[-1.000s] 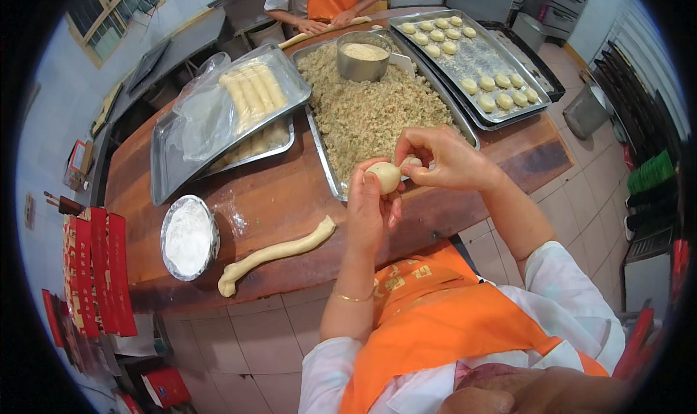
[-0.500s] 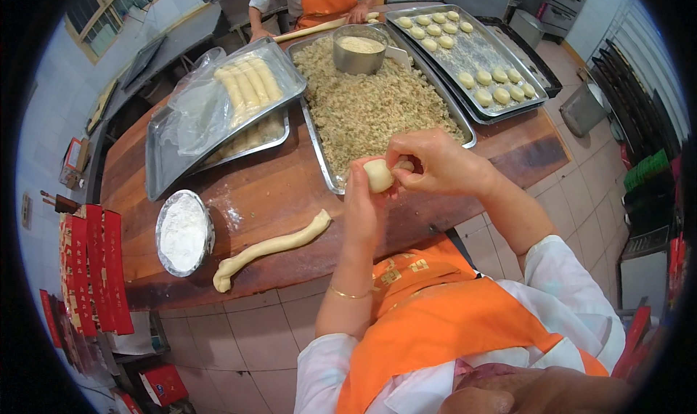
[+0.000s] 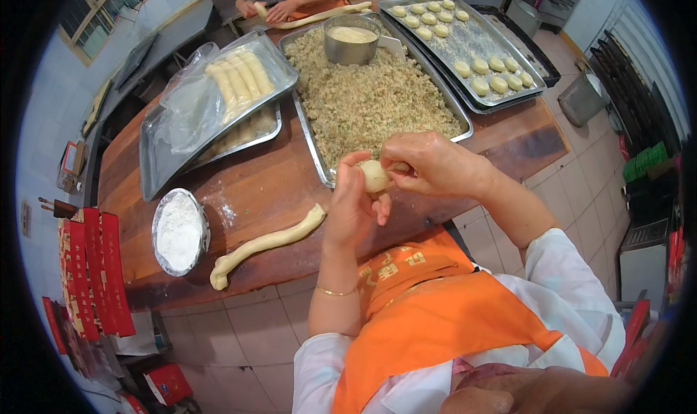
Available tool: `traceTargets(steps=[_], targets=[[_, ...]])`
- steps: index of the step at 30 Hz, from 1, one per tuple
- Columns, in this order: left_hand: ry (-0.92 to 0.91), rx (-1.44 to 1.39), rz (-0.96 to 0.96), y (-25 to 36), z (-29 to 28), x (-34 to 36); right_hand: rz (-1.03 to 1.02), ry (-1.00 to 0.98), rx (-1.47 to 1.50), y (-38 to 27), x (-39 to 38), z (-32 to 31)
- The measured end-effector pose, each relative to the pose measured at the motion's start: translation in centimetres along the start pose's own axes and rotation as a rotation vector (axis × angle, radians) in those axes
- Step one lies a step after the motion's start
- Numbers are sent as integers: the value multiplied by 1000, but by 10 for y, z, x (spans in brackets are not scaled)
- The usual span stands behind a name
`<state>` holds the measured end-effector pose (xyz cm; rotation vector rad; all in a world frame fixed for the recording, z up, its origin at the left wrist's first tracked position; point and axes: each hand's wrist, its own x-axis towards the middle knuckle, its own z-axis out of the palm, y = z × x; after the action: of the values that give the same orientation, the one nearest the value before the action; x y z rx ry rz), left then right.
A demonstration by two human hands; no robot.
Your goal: The person pinches off pieces from a roll of dough, flattens them, scoops filling into the center by hand, seals the dough around the filling, and places the formed balls onto a metal tray.
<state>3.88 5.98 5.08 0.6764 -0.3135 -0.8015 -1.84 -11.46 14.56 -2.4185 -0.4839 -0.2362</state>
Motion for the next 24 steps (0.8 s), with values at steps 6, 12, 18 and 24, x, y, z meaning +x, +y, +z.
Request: traceTargets(steps=[6,12,18,24], targets=[[155,222,-20,-15,-3,1,-75,-104,-138,1,-5,7],[122,347,-110,-23,-12,4,-169,-140,-229,4,-18,14],[-131,154,-182,-30,-20,-5,-218,-227,-211,11,-25,16],[-269,359,-256,-21,-35,-22,-292,-72,37,28,-34,29]])
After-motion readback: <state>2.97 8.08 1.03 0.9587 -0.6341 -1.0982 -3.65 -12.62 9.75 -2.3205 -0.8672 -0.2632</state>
